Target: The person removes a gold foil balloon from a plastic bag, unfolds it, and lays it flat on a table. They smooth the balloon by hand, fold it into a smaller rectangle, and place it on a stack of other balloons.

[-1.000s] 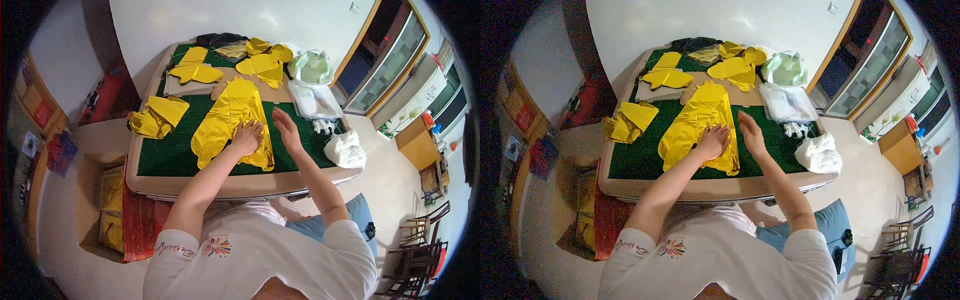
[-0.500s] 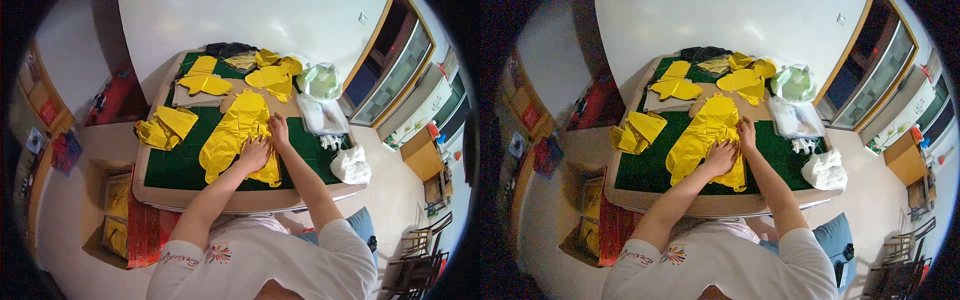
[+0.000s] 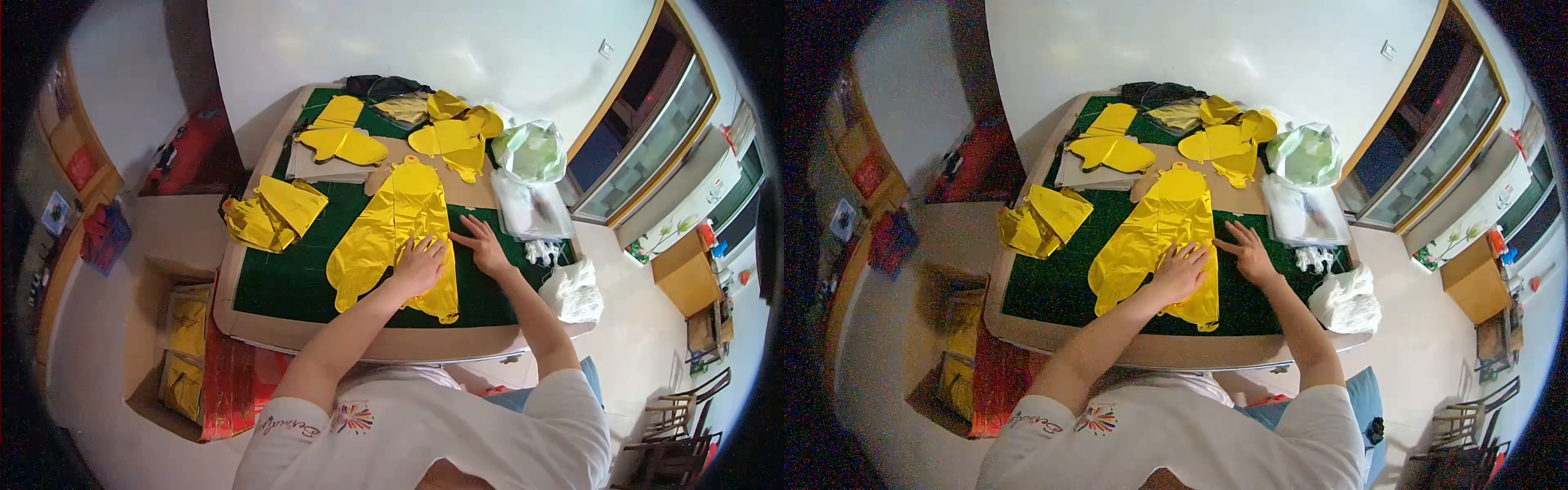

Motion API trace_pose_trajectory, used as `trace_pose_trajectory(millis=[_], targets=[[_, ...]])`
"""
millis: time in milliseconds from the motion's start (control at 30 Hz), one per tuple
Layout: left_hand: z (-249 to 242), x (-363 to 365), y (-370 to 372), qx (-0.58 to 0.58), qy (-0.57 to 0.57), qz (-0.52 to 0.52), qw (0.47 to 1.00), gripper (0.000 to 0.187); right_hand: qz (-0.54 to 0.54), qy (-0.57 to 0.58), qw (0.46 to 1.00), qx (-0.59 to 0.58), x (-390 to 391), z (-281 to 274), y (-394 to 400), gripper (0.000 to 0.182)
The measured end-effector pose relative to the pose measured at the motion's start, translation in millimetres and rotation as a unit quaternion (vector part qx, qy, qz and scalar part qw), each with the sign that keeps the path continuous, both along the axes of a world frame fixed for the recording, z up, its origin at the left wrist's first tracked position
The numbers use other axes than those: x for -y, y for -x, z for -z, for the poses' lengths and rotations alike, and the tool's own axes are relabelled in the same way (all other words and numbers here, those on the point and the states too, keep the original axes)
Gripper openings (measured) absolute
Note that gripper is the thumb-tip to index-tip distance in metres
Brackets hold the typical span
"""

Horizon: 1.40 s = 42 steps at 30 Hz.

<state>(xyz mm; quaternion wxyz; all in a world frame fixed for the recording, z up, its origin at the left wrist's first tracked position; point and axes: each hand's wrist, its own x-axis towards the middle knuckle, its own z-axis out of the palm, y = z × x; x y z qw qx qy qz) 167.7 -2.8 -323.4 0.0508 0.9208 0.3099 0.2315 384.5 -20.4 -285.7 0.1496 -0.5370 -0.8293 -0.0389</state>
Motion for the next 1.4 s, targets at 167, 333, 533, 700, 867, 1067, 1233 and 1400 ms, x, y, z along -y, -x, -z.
trace_pose_trajectory(millis=[167,333,533,700,867,1067,1233,1400], targets=[[1,-1,0,0.009,-0.005,0.008,1.000,0.043,0.029,0.001,0.998,0.063,-33,-4,-1,0.066],[0,-1,0,0.011,-0.003,0.013,1.000,0.042,0.060,-0.004,0.996,0.067,-62,2,-3,0.065],[0,0,-1,-0.012,-0.002,0.007,1.000,0.043,0.081,0.007,0.995,0.064,-99,6,-4,0.058],[-1,0,-2,-0.043,0.004,-0.009,0.999,0.045,0.114,0.032,0.992,0.048,-128,3,-4,0.047],[1,-1,-3,-0.069,0.008,-0.011,0.997,0.047,0.161,-0.028,0.986,0.037,-138,16,-5,0.046],[-2,0,1,0.013,0.018,0.007,1.000,0.042,-0.009,-0.044,0.998,-0.034,-58,12,2,0.061],[2,-2,-1,0.024,-0.022,0.003,0.999,0.040,-0.010,0.019,0.998,-0.058,-1,4,8,0.066],[0,-1,0,0.007,-0.022,0.003,1.000,0.039,-0.023,0.043,0.996,-0.078,40,2,10,0.066]])
